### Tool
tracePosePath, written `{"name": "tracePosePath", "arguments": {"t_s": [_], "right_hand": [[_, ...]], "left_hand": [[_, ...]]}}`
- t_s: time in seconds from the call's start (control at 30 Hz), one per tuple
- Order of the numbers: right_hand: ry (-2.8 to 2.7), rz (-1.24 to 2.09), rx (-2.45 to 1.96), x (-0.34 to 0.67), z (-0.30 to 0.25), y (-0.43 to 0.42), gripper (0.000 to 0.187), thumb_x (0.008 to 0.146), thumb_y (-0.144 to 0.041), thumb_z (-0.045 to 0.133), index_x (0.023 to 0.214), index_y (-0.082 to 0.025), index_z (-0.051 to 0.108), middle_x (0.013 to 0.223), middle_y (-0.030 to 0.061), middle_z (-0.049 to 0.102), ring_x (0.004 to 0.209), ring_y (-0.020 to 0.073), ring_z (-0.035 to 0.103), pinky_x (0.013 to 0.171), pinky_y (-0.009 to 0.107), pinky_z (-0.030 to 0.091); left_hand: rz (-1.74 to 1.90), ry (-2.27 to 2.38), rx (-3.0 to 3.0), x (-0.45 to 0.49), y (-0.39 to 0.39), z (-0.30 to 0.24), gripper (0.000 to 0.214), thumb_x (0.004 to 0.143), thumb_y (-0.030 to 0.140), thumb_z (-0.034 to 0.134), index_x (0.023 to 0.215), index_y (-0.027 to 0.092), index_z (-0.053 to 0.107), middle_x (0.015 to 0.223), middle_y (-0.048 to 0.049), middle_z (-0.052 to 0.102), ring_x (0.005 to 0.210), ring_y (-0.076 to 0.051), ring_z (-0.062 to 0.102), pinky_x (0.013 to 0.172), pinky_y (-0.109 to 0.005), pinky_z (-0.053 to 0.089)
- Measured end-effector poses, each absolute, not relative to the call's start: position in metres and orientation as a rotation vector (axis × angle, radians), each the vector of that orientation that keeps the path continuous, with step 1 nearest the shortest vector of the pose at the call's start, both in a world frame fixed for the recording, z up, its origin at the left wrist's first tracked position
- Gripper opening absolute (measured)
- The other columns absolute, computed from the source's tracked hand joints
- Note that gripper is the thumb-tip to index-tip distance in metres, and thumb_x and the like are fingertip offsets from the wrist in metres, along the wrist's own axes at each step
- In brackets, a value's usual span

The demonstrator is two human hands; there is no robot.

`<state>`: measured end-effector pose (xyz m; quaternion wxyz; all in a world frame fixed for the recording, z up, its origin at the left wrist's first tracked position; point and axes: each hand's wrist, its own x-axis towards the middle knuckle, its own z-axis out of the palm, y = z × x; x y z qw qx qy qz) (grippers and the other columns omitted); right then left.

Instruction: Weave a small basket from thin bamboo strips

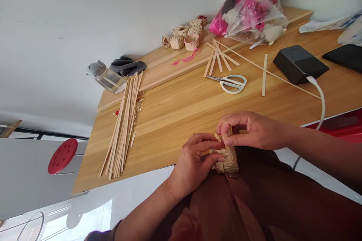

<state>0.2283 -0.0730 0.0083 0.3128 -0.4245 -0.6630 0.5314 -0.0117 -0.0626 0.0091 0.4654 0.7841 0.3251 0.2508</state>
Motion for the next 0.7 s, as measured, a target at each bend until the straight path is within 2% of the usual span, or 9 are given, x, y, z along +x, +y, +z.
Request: {"name": "tracePosePath", "arguments": {"t_s": [0.17, 0.47, 0.7], "right_hand": [[-1.765, 1.385, -1.12, 0.227, 0.007, -0.074, 0.017, 0.089, -0.036, 0.071, 0.083, -0.02, 0.069, 0.087, 0.0016, 0.069, 0.083, 0.0187, 0.061, 0.082, 0.036, 0.047], [-1.863, 1.33, -1.045, 0.224, 0.009, -0.074, 0.013, 0.091, -0.032, 0.068, 0.087, -0.02, 0.07, 0.09, 0.0021, 0.069, 0.083, 0.0184, 0.06, 0.08, 0.035, 0.045], [-1.935, 1.266, -1.092, 0.219, 0.016, -0.07, 0.016, 0.089, -0.035, 0.07, 0.084, -0.02, 0.069, 0.077, -0.0011, 0.064, 0.069, 0.0145, 0.053, 0.065, 0.03, 0.042]], "left_hand": [[0.589, 0.784, 1.931, -0.012, -0.064, 0.009, 0.01, 0.09, 0.023, 0.075, 0.1, 0.021, 0.078, 0.098, -0.0042, 0.077, 0.1, -0.02, 0.065, 0.093, -0.032, 0.049], [0.333, 0.923, 1.91, -0.012, -0.062, 0.022, 0.008, 0.089, 0.017, 0.073, 0.093, 0.023, 0.076, 0.101, -0.0044, 0.071, 0.106, -0.023, 0.06, 0.1, -0.042, 0.038], [0.183, 0.84, 2.015, -0.011, -0.052, 0.03, 0.006, 0.09, 0.015, 0.068, 0.088, 0.02, 0.07, 0.1, -0.0038, 0.068, 0.106, -0.023, 0.058, 0.097, -0.039, 0.038]]}}
